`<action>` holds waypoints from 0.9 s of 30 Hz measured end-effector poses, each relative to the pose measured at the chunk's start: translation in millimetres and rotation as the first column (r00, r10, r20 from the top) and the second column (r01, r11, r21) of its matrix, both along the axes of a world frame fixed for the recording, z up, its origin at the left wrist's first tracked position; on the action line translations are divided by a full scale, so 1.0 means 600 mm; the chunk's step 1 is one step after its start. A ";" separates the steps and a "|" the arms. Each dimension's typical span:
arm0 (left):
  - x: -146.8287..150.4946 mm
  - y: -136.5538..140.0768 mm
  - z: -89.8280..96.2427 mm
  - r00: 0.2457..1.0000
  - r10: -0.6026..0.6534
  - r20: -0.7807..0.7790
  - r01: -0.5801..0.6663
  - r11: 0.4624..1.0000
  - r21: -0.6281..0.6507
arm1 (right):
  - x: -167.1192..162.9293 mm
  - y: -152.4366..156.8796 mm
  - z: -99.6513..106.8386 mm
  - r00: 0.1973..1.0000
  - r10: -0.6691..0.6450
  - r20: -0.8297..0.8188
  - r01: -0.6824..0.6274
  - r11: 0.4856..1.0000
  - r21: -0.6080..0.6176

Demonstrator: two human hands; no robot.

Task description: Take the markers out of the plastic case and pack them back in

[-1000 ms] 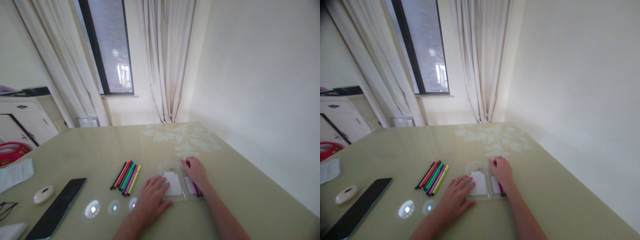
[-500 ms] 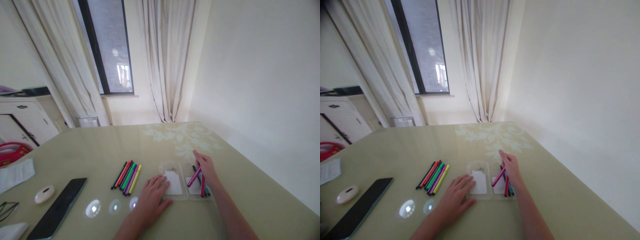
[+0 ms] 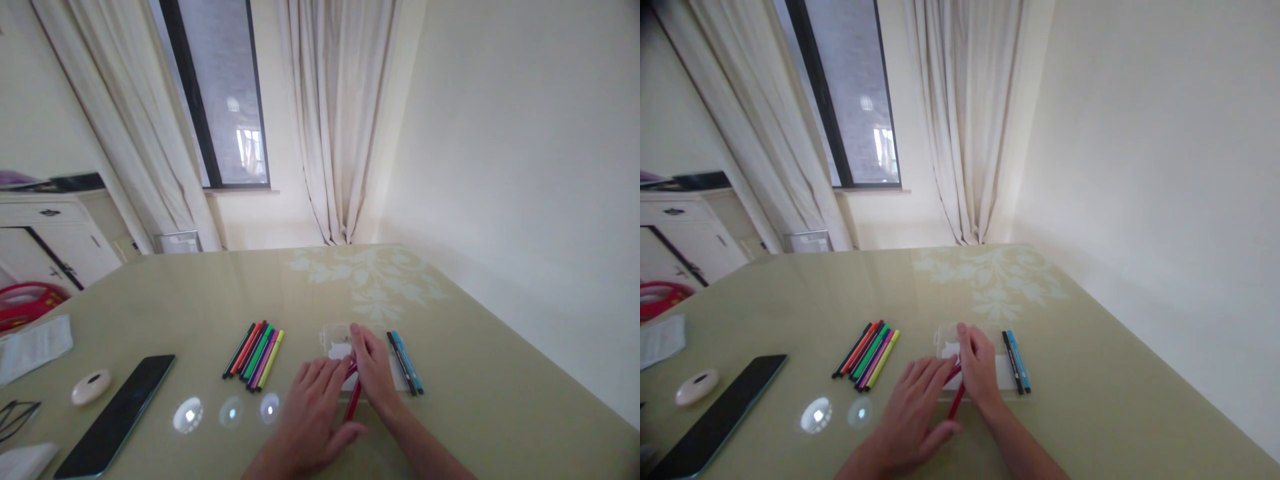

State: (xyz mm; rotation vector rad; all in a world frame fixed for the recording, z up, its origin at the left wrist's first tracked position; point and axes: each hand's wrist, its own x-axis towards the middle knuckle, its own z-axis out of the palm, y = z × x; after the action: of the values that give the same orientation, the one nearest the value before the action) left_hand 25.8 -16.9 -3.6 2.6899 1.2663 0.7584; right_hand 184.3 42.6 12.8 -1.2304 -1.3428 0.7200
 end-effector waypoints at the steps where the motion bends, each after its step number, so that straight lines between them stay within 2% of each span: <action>1: 0.010 -0.004 -0.003 0.999 0.036 -0.025 -0.035 0.999 0.022 | -0.008 -0.006 -0.003 1.000 0.003 0.014 -0.003 1.000 0.025; 3: 0.026 -0.007 -0.013 0.989 0.122 -0.082 -0.115 0.990 0.080 | -0.018 -0.015 -0.008 0.999 0.016 0.051 -0.019 0.998 0.064; 5: 0.033 -0.005 -0.024 0.977 0.161 -0.141 -0.142 0.980 0.137 | -0.023 -0.019 -0.011 0.995 0.049 0.085 -0.055 0.996 0.076; 8: 0.021 0.009 -0.037 0.960 0.206 -0.191 -0.170 0.967 0.190 | -0.012 -0.010 -0.008 0.986 0.140 0.089 -0.144 0.989 0.036; 10: 0.003 0.021 -0.043 0.934 0.296 -0.199 -0.256 0.944 0.207 | 0.011 0.008 -0.004 0.980 0.159 0.117 -0.164 0.986 0.034; 13: -0.028 0.039 -0.045 0.837 0.495 -0.234 -0.449 0.865 0.223 | 0.071 0.047 -0.001 0.961 -0.029 0.273 -0.004 0.993 0.120; 15: -0.045 0.047 -0.041 0.750 0.601 -0.277 -0.555 0.799 0.231 | 0.116 0.072 -0.006 0.886 -0.160 0.436 0.130 0.987 0.099; 17: -0.058 0.050 -0.034 0.678 0.658 -0.327 -0.622 0.751 0.220 | 0.151 0.090 -0.014 0.760 -0.225 0.610 0.250 0.967 0.045; 20: -0.068 0.050 -0.021 0.615 0.691 -0.380 -0.671 0.712 0.207 | 0.173 0.100 -0.027 0.576 -0.204 0.792 0.306 0.952 0.022; 24: -0.076 0.055 -0.016 0.595 0.716 -0.364 -0.689 0.688 0.228 | 0.169 0.097 -0.033 0.443 -0.194 0.875 0.312 0.949 0.053; 26: -0.075 0.058 -0.015 0.637 0.702 -0.319 -0.678 0.707 0.201 | 0.165 0.096 -0.032 0.413 -0.202 0.888 0.308 0.949 0.072; 27: -0.071 0.057 -0.015 0.689 0.666 -0.286 -0.646 0.743 0.173 | 0.165 0.095 -0.031 0.405 -0.204 0.891 0.307 0.949 0.077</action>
State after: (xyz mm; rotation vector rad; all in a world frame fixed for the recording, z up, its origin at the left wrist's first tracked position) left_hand -16.9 17.5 -12.5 2.4350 2.4027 0.3680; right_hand 283.1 99.7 -6.1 -1.9973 -1.8941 -0.2105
